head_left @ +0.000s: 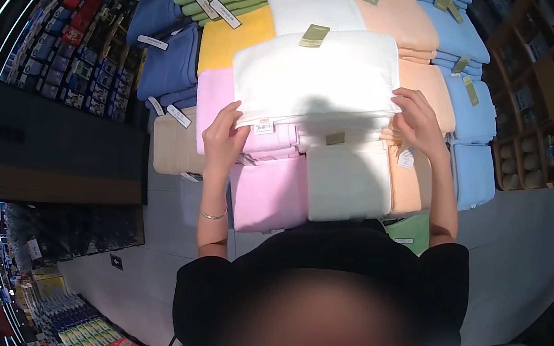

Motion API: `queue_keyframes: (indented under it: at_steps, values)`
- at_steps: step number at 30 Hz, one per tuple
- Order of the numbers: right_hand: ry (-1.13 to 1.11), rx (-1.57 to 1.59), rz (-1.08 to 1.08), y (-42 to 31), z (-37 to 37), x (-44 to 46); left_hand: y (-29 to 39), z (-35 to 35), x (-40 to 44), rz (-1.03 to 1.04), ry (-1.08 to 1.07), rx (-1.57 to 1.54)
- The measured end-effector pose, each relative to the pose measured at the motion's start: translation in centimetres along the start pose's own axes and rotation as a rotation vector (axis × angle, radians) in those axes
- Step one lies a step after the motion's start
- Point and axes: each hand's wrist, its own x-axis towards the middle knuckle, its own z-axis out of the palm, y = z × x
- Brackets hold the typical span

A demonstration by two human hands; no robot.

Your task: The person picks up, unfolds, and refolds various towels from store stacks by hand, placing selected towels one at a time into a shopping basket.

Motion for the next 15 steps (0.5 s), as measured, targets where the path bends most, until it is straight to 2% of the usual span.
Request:
queue_keyframes:
  at_steps: [2,5,8,11,15]
  values:
    - [0.011,-0.015,-0.023,0.7,-0.4,-0.1,0.4,-0.3,0.5,-0.021,-0.035,0.037]
    - [0.048,0.008,-0.035,0.5,-1.3,-0.1,-0.5,-0.5,0.6,0.137,0.116,-0.005]
    - [0.067,-0.015,-0.024,-0.2,-1.4,-0.5,0.3,-0.2,0.1,0.130,0.117,0.037]
    - [-0.035,-0.031,0.016,-0.1,0.1,-1.4,-0.7,0.5,-1.0,-0.070,-0.030,0.001]
    - [0.045,-0.023,0.080,-0.3,0.7,-1.4,-0.2,0.0,-0.9,0.022,-0.016,-0.012]
